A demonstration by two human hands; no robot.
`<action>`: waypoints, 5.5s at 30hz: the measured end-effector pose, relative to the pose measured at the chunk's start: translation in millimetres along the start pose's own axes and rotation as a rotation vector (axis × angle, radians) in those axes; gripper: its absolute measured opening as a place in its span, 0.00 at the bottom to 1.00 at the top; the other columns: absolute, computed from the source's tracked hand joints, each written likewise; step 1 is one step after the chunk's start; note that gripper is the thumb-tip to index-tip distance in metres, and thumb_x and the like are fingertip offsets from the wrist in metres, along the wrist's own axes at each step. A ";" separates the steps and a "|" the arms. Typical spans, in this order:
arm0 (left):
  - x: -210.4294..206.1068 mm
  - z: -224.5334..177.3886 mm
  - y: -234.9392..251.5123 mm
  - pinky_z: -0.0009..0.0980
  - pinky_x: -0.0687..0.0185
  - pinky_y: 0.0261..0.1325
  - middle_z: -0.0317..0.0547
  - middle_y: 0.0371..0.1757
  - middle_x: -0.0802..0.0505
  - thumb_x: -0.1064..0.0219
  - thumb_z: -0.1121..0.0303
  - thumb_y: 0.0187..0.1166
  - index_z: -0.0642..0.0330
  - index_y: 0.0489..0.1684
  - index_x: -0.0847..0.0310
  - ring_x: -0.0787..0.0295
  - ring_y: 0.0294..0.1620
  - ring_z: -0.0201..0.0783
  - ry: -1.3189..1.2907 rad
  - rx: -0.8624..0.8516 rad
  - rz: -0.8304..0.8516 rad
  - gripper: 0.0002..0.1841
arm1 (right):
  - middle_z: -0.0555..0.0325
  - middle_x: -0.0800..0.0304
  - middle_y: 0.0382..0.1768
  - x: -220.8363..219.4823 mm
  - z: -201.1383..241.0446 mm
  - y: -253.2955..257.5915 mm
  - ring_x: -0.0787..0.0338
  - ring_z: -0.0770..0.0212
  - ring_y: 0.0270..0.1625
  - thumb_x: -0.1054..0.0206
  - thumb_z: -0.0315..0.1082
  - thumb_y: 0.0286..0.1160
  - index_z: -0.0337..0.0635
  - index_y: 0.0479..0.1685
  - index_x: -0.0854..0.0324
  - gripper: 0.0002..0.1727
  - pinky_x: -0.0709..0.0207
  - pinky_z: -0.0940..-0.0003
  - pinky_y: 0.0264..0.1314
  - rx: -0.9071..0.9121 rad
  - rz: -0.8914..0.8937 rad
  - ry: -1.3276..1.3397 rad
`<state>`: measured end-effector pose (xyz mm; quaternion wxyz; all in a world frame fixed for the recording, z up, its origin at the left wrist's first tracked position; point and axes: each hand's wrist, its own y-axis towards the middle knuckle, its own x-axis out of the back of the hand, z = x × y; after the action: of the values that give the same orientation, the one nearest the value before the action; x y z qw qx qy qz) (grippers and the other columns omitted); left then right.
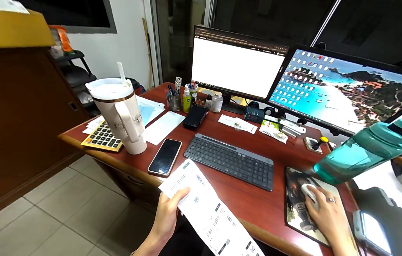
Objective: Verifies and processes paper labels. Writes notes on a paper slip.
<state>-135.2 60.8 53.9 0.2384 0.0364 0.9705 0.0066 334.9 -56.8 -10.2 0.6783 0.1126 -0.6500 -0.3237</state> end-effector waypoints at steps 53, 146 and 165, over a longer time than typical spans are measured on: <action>0.8 -2.6 -1.0 0.29 0.05 0.38 0.45 0.37 0.02 0.41 0.78 0.76 0.66 0.56 0.24 0.02 0.35 0.34 -0.004 -0.009 -0.022 0.12 | 0.39 0.11 0.61 -0.1 0.1 1.1 0.12 0.32 0.60 0.44 0.51 0.71 0.49 0.58 0.09 0.26 0.21 0.37 0.57 0.194 0.008 0.111; 7.3 140.4 10.9 0.77 0.48 0.81 0.48 0.81 0.17 0.43 0.34 0.80 0.43 0.81 0.23 0.23 0.82 0.56 1.253 -1.082 0.874 0.35 | 0.42 0.11 0.41 51.0 187.4 11.3 0.13 0.50 0.45 0.30 0.56 0.78 0.30 0.51 0.15 0.30 0.23 0.45 0.54 -0.203 1.096 0.311; -1.0 144.8 14.9 0.56 0.25 0.78 0.54 0.76 0.14 0.40 0.38 0.80 0.46 0.75 0.18 0.19 0.78 0.56 1.170 -1.035 0.820 0.31 | 0.58 0.10 0.58 66.4 171.9 28.5 0.10 0.68 0.53 0.57 0.28 0.76 0.46 0.79 0.31 0.29 0.16 0.69 0.55 -0.206 0.333 0.931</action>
<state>-66.3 74.9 -73.6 -0.3314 0.2602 0.7227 0.5479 175.5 -27.8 82.1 0.9463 0.0724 -0.2522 -0.1891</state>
